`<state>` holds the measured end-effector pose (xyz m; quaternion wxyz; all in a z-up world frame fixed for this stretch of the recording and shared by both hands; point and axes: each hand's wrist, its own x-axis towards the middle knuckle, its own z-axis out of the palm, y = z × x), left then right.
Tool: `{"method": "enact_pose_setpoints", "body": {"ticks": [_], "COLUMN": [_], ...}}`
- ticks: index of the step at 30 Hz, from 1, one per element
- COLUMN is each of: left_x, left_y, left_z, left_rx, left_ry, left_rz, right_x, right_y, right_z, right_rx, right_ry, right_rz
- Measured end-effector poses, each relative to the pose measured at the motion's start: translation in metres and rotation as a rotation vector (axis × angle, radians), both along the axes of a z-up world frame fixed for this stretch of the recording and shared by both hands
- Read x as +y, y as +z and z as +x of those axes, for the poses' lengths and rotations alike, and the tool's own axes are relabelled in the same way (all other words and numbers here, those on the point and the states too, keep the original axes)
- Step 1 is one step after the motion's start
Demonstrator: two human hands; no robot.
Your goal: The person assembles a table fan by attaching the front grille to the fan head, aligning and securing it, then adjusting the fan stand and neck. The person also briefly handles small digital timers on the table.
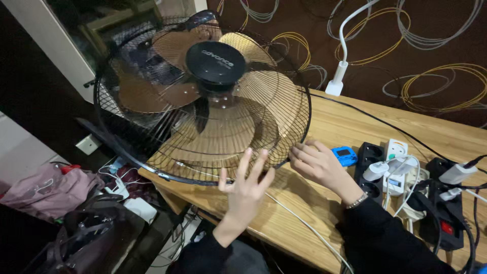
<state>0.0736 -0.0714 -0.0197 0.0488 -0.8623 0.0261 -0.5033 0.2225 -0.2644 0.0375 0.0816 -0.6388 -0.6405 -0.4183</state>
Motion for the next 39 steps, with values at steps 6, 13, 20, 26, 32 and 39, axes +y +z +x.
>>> {"method": "enact_pose_setpoints", "body": {"ticks": [6, 13, 20, 26, 32, 39], "left_x": [-0.016, -0.031, -0.033, -0.027, -0.021, -0.023], "left_y": [-0.014, -0.009, -0.002, -0.006, -0.011, -0.015], "left_z": [0.013, 0.034, 0.059, 0.065, 0.073, 0.075], "left_rx": [-0.095, -0.036, 0.129, 0.091, 0.055, -0.044], "left_ry": [-0.126, -0.318, -0.457, -0.432, -0.423, -0.409], "left_rz": [0.157, 0.207, 0.120, 0.187, 0.234, 0.240], "right_x": [-0.030, -0.066, -0.071, -0.065, -0.067, -0.070], "right_y": [-0.031, -0.060, -0.068, -0.070, -0.062, -0.061], "right_z": [0.018, 0.023, 0.028, 0.023, -0.004, -0.028], "right_rx": [0.051, 0.055, 0.081, 0.175, 0.152, 0.400], "right_ry": [0.000, -0.073, -0.213, -0.275, -0.406, -0.492], "right_rz": [-0.176, -0.133, -0.070, -0.072, -0.021, 0.087]}}
